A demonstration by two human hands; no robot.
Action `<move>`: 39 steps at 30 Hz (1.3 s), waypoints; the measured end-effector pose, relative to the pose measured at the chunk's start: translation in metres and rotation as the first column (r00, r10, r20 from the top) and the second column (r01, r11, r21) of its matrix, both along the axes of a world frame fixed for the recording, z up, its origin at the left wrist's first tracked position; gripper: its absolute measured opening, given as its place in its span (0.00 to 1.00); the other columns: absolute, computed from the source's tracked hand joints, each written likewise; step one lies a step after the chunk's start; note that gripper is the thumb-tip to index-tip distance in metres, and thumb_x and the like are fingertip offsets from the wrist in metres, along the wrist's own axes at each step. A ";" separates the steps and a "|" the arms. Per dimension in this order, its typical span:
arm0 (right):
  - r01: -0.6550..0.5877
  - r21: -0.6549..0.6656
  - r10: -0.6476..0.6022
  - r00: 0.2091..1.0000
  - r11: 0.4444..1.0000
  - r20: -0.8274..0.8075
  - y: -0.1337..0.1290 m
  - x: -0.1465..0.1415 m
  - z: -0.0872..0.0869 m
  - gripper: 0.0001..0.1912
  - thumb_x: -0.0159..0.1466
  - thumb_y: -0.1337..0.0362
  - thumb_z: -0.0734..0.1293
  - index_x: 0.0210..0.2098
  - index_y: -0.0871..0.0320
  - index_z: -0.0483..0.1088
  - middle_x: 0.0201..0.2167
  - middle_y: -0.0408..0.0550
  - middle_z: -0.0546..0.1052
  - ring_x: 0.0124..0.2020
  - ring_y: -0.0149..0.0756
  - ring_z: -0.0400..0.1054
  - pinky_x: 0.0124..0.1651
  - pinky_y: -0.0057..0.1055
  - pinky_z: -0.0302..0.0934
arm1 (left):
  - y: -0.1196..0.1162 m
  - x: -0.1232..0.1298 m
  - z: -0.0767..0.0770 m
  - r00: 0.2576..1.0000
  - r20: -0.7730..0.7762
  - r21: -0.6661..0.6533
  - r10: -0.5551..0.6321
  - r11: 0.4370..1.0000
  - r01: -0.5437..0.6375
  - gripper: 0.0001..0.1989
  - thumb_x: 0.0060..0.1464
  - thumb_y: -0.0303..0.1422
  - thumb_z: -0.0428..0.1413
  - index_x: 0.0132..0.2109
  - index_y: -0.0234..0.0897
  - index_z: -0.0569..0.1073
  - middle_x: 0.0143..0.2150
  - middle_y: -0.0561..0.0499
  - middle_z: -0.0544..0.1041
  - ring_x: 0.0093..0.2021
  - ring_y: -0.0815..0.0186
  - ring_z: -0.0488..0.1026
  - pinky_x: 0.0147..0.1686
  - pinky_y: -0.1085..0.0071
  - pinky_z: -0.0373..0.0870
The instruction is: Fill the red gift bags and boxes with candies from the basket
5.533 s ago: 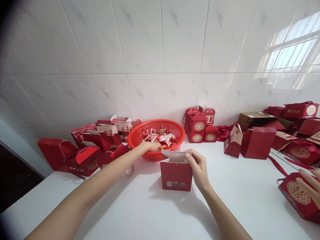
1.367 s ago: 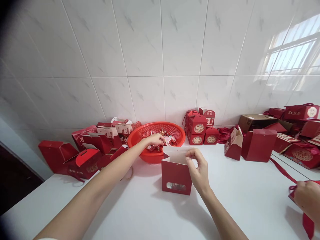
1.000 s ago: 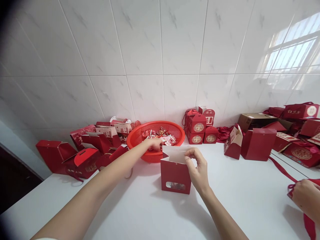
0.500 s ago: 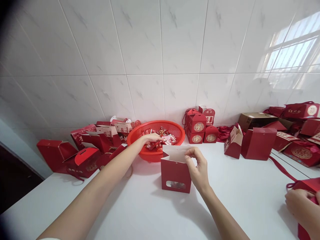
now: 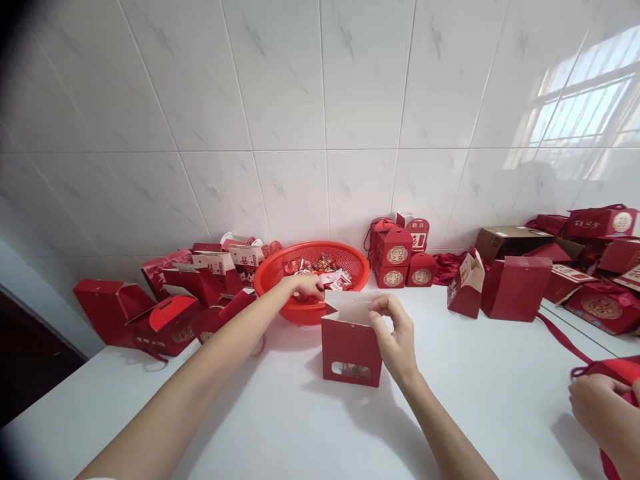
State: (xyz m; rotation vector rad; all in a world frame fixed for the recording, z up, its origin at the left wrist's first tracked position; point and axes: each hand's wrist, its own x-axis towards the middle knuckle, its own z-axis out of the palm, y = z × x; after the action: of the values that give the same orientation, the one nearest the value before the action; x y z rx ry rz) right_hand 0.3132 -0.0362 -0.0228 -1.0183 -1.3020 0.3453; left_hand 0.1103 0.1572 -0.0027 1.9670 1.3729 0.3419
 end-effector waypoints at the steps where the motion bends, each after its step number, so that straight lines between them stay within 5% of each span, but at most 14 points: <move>1: 0.002 0.000 -0.002 1.000 1.000 0.000 0.000 0.000 0.000 0.05 0.60 0.63 0.63 0.27 0.55 0.68 0.26 0.42 0.70 0.28 0.35 0.63 0.34 0.32 0.59 | 0.002 0.000 0.004 0.998 -0.048 -0.046 -0.032 0.998 0.029 0.11 0.63 0.37 0.58 0.40 0.31 0.74 0.34 0.52 0.76 0.30 0.70 0.73 0.31 0.72 0.73; 7: -0.002 -0.004 0.002 1.000 1.000 0.000 0.000 0.000 0.000 0.05 0.60 0.63 0.63 0.28 0.55 0.67 0.26 0.42 0.69 0.28 0.35 0.63 0.34 0.32 0.59 | 0.001 -0.001 0.014 0.999 -0.049 -0.068 -0.017 0.998 0.013 0.08 0.55 0.31 0.61 0.29 0.34 0.72 0.20 0.56 0.70 0.22 0.71 0.68 0.22 0.76 0.62; 12: -0.004 -0.006 0.004 1.000 1.000 -0.001 0.001 0.000 -0.002 0.05 0.60 0.63 0.63 0.28 0.56 0.67 0.26 0.42 0.70 0.29 0.35 0.63 0.34 0.32 0.59 | 0.003 0.000 0.014 0.997 -0.044 -0.042 0.062 0.997 -0.064 0.11 0.60 0.35 0.56 0.31 0.33 0.71 0.23 0.55 0.73 0.24 0.71 0.70 0.24 0.76 0.64; 19: -0.001 -0.002 0.001 1.000 1.000 0.008 0.000 0.000 -0.001 0.05 0.60 0.63 0.63 0.28 0.55 0.67 0.27 0.42 0.70 0.29 0.34 0.63 0.34 0.31 0.59 | 0.007 -0.008 0.007 0.965 -0.261 -0.081 0.031 0.995 -0.054 0.07 0.61 0.32 0.59 0.38 0.31 0.74 0.29 0.55 0.74 0.26 0.71 0.71 0.30 0.72 0.71; 24: -0.003 0.002 0.003 1.000 1.000 0.004 0.000 0.000 -0.001 0.05 0.60 0.63 0.63 0.28 0.55 0.67 0.27 0.42 0.70 0.29 0.34 0.63 0.33 0.31 0.58 | 0.004 -0.007 0.003 0.946 -0.323 -0.152 -0.032 0.988 -0.019 0.09 0.52 0.26 0.64 0.41 0.33 0.76 0.27 0.57 0.74 0.25 0.70 0.71 0.33 0.70 0.71; 27: -0.007 0.000 0.007 1.000 1.000 0.005 0.000 0.000 -0.001 0.05 0.60 0.63 0.63 0.28 0.55 0.68 0.26 0.42 0.70 0.29 0.34 0.63 0.33 0.31 0.58 | 0.004 -0.005 0.001 0.956 -0.291 -0.165 -0.031 0.986 -0.019 0.12 0.41 0.24 0.69 0.34 0.34 0.76 0.24 0.57 0.73 0.25 0.67 0.71 0.32 0.69 0.69; 31: -0.010 0.002 0.010 1.000 1.000 0.005 0.002 0.001 -0.002 0.05 0.60 0.64 0.62 0.28 0.55 0.67 0.27 0.42 0.70 0.29 0.34 0.64 0.34 0.31 0.59 | 0.000 -0.002 0.006 0.989 -0.149 -0.176 0.000 0.984 -0.027 0.14 0.30 0.25 0.71 0.22 0.35 0.71 0.19 0.54 0.71 0.23 0.65 0.69 0.27 0.70 0.64; 34: -0.007 0.000 0.007 1.000 1.000 0.008 0.002 0.000 -0.003 0.05 0.60 0.63 0.62 0.29 0.55 0.68 0.28 0.43 0.71 0.30 0.35 0.65 0.34 0.31 0.59 | -0.006 0.001 0.020 0.993 0.110 -0.133 0.042 0.991 -0.027 0.14 0.37 0.31 0.70 0.24 0.35 0.71 0.21 0.55 0.70 0.23 0.69 0.65 0.25 0.73 0.61; 39: 0.002 -0.029 -0.003 1.000 1.000 -0.007 0.002 0.000 -0.003 0.06 0.59 0.62 0.63 0.30 0.56 0.70 0.29 0.44 0.73 0.31 0.36 0.67 0.36 0.32 0.61 | -0.029 0.006 0.056 0.840 0.542 -0.090 0.016 0.995 0.039 0.16 0.50 0.44 0.64 0.34 0.35 0.72 0.29 0.53 0.70 0.25 0.74 0.63 0.26 0.76 0.61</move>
State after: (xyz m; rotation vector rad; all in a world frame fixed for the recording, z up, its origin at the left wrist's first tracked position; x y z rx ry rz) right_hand 0.3127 -0.0340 -0.0259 -1.0421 -1.2923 0.3667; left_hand 0.1167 0.1277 0.0528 1.6192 0.9827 0.7505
